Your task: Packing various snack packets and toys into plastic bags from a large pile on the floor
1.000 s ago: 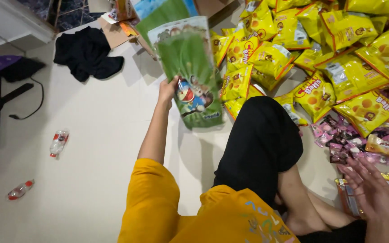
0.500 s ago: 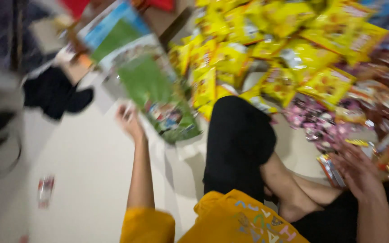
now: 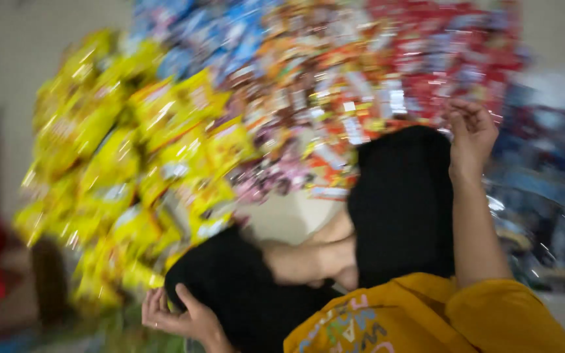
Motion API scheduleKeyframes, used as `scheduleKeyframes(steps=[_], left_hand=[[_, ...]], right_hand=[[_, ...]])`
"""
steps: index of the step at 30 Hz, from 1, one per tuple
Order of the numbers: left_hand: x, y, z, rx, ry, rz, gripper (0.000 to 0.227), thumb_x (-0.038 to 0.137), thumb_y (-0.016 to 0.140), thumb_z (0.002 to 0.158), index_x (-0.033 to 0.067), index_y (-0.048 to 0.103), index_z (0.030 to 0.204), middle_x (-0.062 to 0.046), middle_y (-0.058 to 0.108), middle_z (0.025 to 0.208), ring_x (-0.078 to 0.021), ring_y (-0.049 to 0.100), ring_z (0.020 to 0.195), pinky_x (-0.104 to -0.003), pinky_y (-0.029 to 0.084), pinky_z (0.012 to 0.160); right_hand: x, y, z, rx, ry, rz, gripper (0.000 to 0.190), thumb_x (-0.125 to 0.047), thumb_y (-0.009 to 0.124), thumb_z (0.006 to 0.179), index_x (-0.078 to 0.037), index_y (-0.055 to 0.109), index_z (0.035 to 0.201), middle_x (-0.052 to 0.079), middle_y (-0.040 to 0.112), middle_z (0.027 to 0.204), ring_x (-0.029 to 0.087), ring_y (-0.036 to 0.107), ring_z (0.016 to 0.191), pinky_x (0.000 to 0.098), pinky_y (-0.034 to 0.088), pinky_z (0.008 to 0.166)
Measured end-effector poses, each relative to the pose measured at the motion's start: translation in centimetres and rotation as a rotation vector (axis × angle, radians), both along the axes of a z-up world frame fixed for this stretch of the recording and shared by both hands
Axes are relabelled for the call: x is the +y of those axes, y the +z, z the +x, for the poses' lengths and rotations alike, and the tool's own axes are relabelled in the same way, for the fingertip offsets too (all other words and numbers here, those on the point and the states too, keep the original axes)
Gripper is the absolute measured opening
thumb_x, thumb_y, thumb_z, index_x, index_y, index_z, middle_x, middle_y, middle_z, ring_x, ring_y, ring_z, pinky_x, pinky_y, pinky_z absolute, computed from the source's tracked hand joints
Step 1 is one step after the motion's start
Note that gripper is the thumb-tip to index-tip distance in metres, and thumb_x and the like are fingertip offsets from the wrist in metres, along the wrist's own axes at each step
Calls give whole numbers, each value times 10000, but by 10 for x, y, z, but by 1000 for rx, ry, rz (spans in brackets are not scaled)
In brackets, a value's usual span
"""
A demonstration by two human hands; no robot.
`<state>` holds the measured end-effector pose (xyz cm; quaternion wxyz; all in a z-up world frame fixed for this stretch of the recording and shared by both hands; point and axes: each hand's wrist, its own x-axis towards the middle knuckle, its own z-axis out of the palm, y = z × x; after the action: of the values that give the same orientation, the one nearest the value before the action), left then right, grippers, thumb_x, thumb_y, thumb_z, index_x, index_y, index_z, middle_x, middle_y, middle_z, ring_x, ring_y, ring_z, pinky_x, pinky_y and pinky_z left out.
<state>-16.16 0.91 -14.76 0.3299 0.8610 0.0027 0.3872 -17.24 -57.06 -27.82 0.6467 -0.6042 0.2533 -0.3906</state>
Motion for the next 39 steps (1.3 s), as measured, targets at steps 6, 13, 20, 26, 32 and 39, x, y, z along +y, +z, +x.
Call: scheduleKeyframes(steps=[6, 13, 20, 26, 32, 39], left_hand=[[-51, -12, 29, 86, -139, 59, 275, 61, 665, 1026, -116, 565, 1212, -280, 493, 1309, -428, 500, 1235, -520, 472, 973], [-49, -44, 34, 129, -167, 228, 269, 97, 689, 986, -111, 600, 1132, -273, 500, 1335, -420, 526, 1194, -482, 475, 955], [-63, -31, 32, 103, -215, 204, 271, -21, 690, 977, -205, 578, 1141, -309, 468, 1301, -428, 578, 1057, -462, 576, 889], [-68, -21, 28, 215, -202, 152, 230, -79, 653, 957, -176, 600, 1158, -297, 453, 1325, -407, 598, 1065, -436, 577, 908], [-58, -29, 30, 267, -209, 167, 249, -10, 652, 959, -91, 622, 1192, -275, 533, 1310, -363, 638, 1008, -412, 568, 899], [-68, -72, 68, 537, -538, -483, 312, 22, 682, 905, 16, 596, 1205, -137, 667, 1162, -220, 733, 1002, -297, 584, 927]], right_hand=[[-70, -112, -112, 617, -567, -597, 409, 12, 707, 795, -27, 681, 1202, 174, 721, 1132, 343, 670, 1045, 419, 474, 955], [-25, -144, -142, 1305, -385, -749, 629, -373, 648, 938, -97, 539, 1492, 272, 512, 1498, 529, 452, 1339, 727, 406, 936], [-53, -139, -158, 1130, -258, -297, 483, -431, 326, 1171, -42, 612, 1190, 303, 605, 935, 501, 628, 787, 624, 455, 632], [-107, -173, -191, 1180, -470, -681, 256, -301, 679, 996, -108, 832, 928, 207, 727, 789, 436, 717, 756, 507, 526, 624], [-95, -82, -134, 693, -238, -552, 152, -195, 784, 923, -162, 635, 914, 26, 756, 1076, 166, 694, 1031, 348, 485, 877], [49, 73, 17, 270, 434, -227, 304, 5, 562, 857, -255, 414, 906, -101, 419, 834, 32, 370, 770, 218, 293, 700]])
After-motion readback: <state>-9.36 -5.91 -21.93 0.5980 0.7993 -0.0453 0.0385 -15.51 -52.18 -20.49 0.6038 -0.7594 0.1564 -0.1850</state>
